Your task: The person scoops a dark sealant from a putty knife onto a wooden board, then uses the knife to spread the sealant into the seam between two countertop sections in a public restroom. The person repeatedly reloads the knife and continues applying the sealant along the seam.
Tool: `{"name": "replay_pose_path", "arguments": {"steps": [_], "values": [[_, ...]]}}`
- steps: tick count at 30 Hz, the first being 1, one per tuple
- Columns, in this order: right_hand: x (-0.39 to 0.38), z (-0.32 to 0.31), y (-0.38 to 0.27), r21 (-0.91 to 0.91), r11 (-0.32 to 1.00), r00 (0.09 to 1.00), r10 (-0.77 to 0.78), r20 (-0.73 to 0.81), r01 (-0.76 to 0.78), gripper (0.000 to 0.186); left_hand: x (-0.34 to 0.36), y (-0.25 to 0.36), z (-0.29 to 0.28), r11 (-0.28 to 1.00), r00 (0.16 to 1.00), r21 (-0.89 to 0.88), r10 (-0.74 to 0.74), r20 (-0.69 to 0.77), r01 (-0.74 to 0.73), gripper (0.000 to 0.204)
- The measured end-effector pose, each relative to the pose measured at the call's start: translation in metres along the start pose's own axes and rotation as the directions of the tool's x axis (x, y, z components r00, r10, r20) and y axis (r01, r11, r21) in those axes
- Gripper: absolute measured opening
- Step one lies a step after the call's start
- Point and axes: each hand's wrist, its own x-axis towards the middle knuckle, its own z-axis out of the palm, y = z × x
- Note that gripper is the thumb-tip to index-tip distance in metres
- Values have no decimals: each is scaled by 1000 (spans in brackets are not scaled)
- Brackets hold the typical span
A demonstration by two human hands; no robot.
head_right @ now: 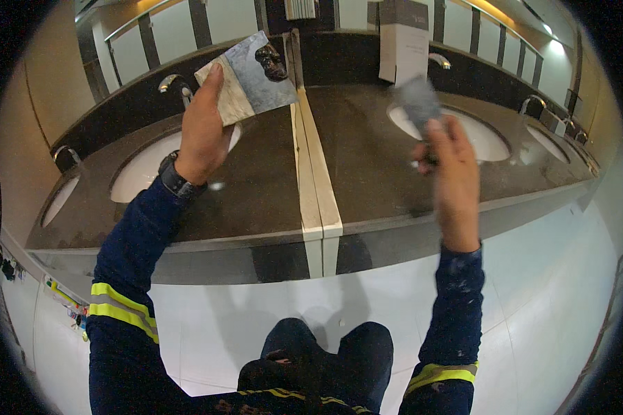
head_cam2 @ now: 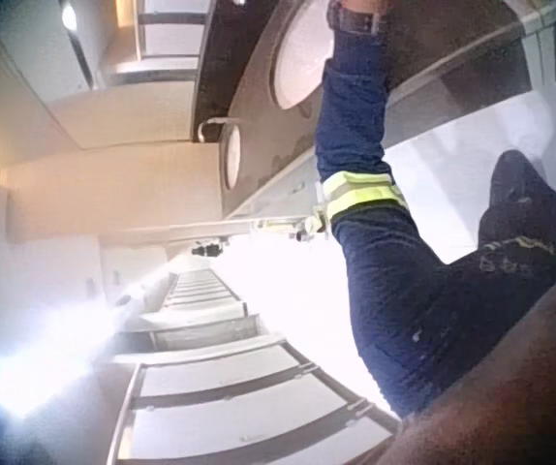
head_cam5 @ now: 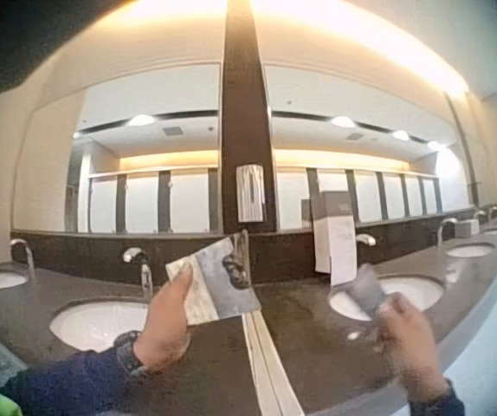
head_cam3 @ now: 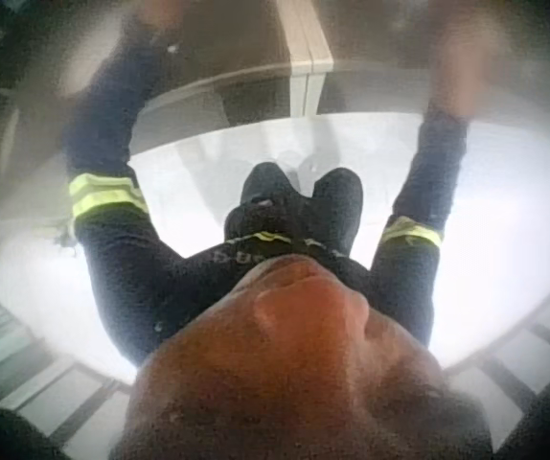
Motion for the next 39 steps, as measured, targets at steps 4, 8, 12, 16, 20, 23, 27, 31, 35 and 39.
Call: {"name": "replay_pose_path", "arguments": {"steps": [4, 8, 12, 16, 20, 23, 27, 31, 35, 39], "values": [[-20, 61, -41, 134, 989, 968, 21, 249, -56, 24, -8, 24, 11, 950, 965, 172, 263, 9, -261, 46], [-12, 80, -37, 216, 975, 949, -26, 315, -45, 21, -10, 26, 11, 902, 916, 160, 397, 59, -401, 39], [-15, 95, -33, 221, 972, 940, -4, 342, -77, 21, -18, 20, 5, 906, 908, 133, 376, 185, -402, 38], [-15, 101, -38, 297, 951, 943, -19, 334, -86, 21, -25, 37, 17, 928, 941, 212, 261, 214, -306, 37], [-13, 98, -59, 370, 929, 954, -90, 285, -23, 23, -36, 38, 18, 834, 879, 350, 289, 380, -426, 40], [-12, 85, -69, 390, 917, 966, -166, 197, 78, 25, -39, 31, 21, 764, 789, 349, 321, 525, -543, 42], [-5, 80, -68, 176, 921, 932, -361, 45, 348, 32, -26, 32, 26, 974, 971, -118, -171, 169, 192, 42], [-16, 100, -43, -76, 836, 838, -536, 103, 544, 36, -14, 32, 15, 804, 902, -435, -277, 331, 406, 44], [-20, 101, -31, -35, 754, 727, -619, 296, 656, 41, -17, 34, 17, 815, 896, -420, -249, 368, 399, 45], [-25, 98, -26, 138, 886, 823, -462, 331, 442, 43, -16, 34, 11, 804, 887, -420, -266, 378, 421, 45]]}}
